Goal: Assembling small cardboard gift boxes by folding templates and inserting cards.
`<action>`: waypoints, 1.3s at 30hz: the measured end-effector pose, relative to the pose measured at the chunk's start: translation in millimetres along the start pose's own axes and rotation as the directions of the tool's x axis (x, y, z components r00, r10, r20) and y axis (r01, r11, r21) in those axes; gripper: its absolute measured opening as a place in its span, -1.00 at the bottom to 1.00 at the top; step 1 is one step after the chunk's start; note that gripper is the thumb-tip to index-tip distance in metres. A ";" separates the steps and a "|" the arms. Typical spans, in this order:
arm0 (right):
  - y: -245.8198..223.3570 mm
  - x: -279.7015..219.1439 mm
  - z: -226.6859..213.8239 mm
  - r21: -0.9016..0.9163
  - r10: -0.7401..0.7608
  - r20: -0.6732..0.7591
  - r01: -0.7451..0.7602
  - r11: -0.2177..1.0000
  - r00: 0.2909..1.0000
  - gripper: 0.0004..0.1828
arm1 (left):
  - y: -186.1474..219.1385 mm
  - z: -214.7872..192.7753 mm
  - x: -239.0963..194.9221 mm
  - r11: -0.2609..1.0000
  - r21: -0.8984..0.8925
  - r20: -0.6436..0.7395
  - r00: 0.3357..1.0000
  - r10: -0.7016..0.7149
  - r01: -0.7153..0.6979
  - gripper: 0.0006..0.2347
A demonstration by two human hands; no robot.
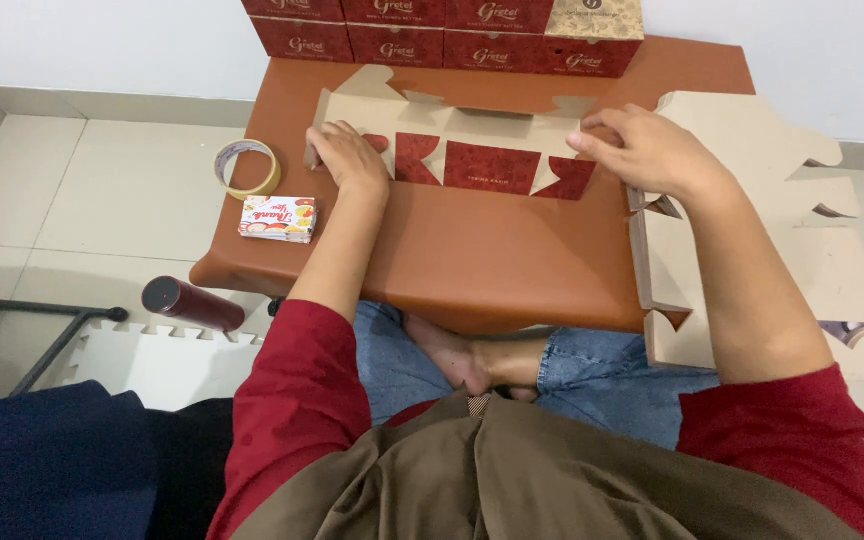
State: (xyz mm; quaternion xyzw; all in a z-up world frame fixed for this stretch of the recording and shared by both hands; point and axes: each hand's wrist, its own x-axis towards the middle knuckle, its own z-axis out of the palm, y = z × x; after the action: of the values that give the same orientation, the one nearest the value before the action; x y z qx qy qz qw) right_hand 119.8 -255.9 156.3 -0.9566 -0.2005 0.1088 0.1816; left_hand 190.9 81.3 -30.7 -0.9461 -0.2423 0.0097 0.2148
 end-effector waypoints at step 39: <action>20.6 44.6 98.9 -0.436 -0.655 -0.452 0.490 0.755 0.606 -0.90 | -5.9 -101.9 -82.3 -0.018 -0.722 -0.508 0.512 0.693 -0.692 -0.80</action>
State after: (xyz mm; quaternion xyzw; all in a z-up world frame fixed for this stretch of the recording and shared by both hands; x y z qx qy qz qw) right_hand 139.1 -224.5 52.2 -0.8403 -0.4460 -0.2806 0.1276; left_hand 128.1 6.9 57.2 -0.8931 0.2926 -0.0111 -0.3416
